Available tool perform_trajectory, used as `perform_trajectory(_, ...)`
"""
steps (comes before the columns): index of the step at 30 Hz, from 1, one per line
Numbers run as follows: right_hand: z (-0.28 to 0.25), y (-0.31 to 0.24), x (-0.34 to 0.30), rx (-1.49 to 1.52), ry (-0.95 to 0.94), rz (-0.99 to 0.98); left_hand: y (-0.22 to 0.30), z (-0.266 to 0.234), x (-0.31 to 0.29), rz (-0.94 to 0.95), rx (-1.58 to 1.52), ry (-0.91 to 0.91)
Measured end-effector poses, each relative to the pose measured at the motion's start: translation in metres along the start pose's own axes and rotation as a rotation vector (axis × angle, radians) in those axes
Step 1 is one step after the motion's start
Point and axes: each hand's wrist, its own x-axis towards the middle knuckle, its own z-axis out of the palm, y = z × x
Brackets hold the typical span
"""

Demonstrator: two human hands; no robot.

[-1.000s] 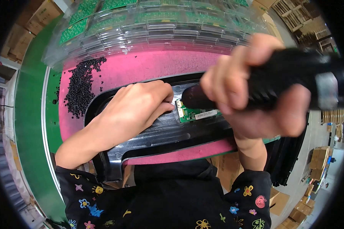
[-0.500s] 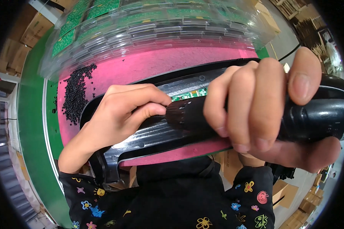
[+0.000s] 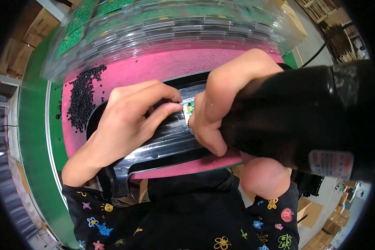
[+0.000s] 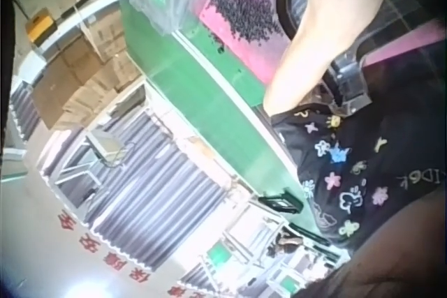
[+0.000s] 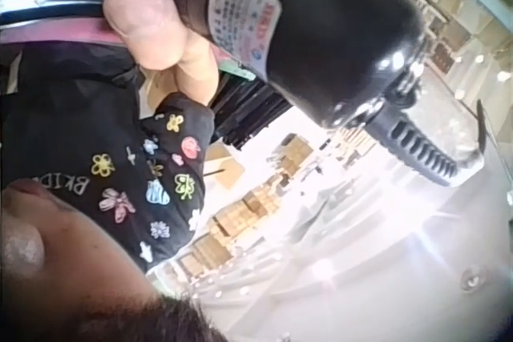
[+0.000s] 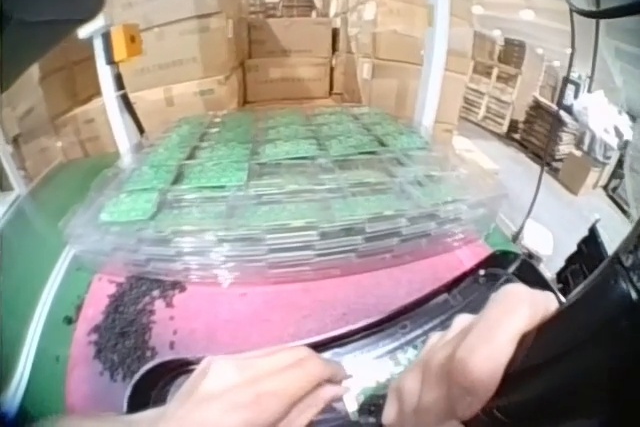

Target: Assembling electronic circuit boards into plastic housings using an electric screwdriver.

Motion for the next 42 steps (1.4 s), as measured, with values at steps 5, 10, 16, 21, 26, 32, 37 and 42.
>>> perform_trajectory(5,0.012,0.003,0.004,-0.013,0.056,0.012,-0.004,0.002,-0.002,-0.009,0.053,-0.009)
perform_trajectory(10,0.01,0.006,0.007,0.003,0.009,0.043,0.002,-0.001,-0.004,-0.062,0.092,-0.072)
perform_trajectory(16,0.038,0.007,0.004,-0.164,0.328,0.166,-0.005,0.002,-0.007,-0.078,0.12,-0.09)
perform_trajectory(21,0.01,0.006,0.002,0.006,0.037,-0.077,-0.002,0.0,-0.008,-0.048,0.146,-0.212)
perform_trajectory(26,0.002,-0.014,0.004,0.087,0.085,-0.365,-0.003,0.003,-0.002,0.07,0.035,-0.229)
perform_trajectory(32,-0.004,-0.014,0.003,0.142,0.094,-0.464,-0.002,0.006,-0.001,0.111,-0.123,-0.08)
perform_trajectory(37,-0.018,-0.022,-0.002,0.115,0.041,-0.434,-0.003,0.007,0.002,0.06,-0.143,-0.11)
perform_trajectory(42,-0.014,-0.023,-0.008,0.117,0.12,-0.414,0.006,0.005,0.005,0.075,-0.14,-0.072)
